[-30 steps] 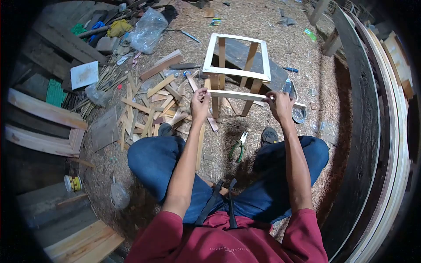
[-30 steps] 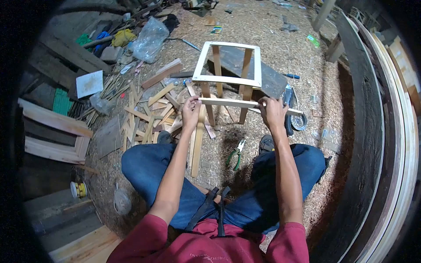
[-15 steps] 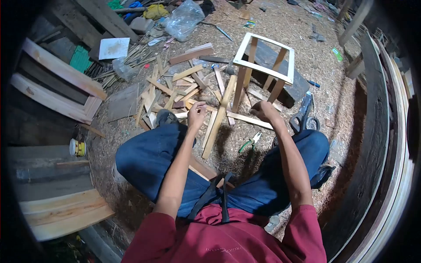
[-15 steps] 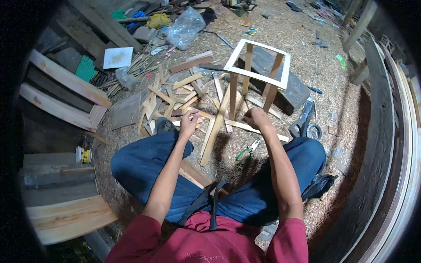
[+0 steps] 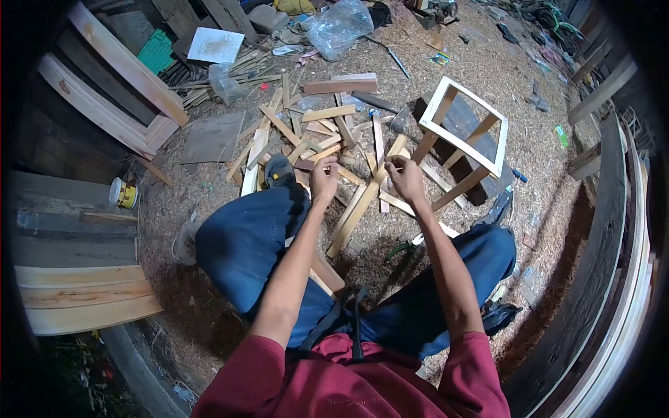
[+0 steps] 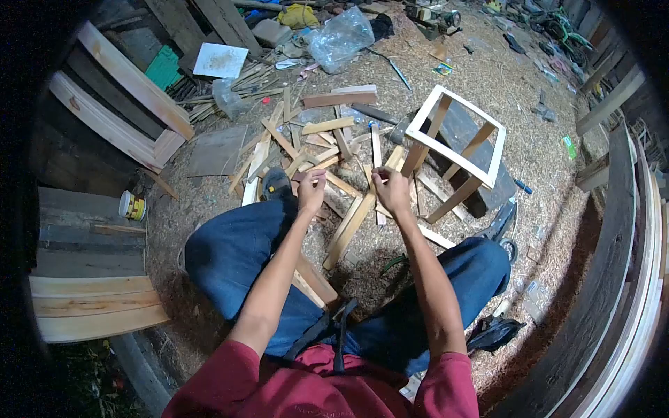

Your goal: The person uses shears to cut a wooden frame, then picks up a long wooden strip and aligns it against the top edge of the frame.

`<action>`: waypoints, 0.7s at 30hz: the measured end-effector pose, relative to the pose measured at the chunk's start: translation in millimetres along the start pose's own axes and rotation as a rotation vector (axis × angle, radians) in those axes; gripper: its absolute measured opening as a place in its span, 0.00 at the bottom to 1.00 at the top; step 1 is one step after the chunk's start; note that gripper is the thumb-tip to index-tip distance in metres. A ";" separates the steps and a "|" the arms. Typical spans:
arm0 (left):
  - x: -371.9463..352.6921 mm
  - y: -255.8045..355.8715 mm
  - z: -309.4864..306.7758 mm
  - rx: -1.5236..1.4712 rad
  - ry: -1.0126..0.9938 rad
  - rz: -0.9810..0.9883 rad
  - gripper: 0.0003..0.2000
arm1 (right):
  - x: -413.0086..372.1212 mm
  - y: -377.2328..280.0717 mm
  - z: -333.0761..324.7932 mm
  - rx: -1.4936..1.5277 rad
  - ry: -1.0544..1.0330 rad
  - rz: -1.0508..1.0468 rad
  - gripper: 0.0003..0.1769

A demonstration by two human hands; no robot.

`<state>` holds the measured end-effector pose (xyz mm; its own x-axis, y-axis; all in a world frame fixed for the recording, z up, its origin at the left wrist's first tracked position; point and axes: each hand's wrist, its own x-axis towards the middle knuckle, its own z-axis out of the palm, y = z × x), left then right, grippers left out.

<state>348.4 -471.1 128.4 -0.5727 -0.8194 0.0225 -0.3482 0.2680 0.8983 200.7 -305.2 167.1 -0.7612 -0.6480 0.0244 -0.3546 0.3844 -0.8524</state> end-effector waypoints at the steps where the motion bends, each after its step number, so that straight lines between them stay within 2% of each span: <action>1: 6.4 -0.5 2.0 -0.043 0.026 -0.030 0.09 | 3.3 1.2 6.2 0.050 0.044 0.060 0.13; 4: 29.4 -14.5 10.3 -0.119 0.074 -0.100 0.08 | 28.4 17.6 28.8 0.060 0.124 0.120 0.13; 6: 51.4 -28.7 22.8 0.056 0.128 -0.012 0.09 | 49.7 28.6 42.0 0.070 0.151 0.162 0.13; 8: 80.0 -40.0 37.4 0.048 0.144 -0.027 0.09 | 70.7 18.2 48.1 0.068 0.188 0.244 0.13; 13: 160.5 -99.2 77.9 -0.002 0.209 -0.041 0.08 | 146.5 68.7 101.6 0.162 0.321 0.306 0.13; 14: 174.9 -106.8 80.3 0.030 0.217 0.017 0.09 | 159.7 81.6 110.3 0.197 0.326 0.306 0.14; 15: 190.9 -123.8 86.0 -0.009 0.206 -0.046 0.09 | 171.0 87.5 118.2 0.232 0.331 0.306 0.14; 17: 214.0 -141.3 89.2 -0.004 0.222 -0.022 0.09 | 194.1 102.6 134.3 0.226 0.339 0.290 0.14; 21: 257.7 -185.8 87.1 -0.015 0.203 -0.098 0.11 | 240.0 121.7 169.3 0.213 0.338 0.368 0.13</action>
<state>200.8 -687.9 -71.0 -0.3754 -0.9266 0.0215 -0.3830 0.1762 0.9068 66.8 -525.3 -19.2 -0.9589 -0.2349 -0.1592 0.0598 0.3813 -0.9225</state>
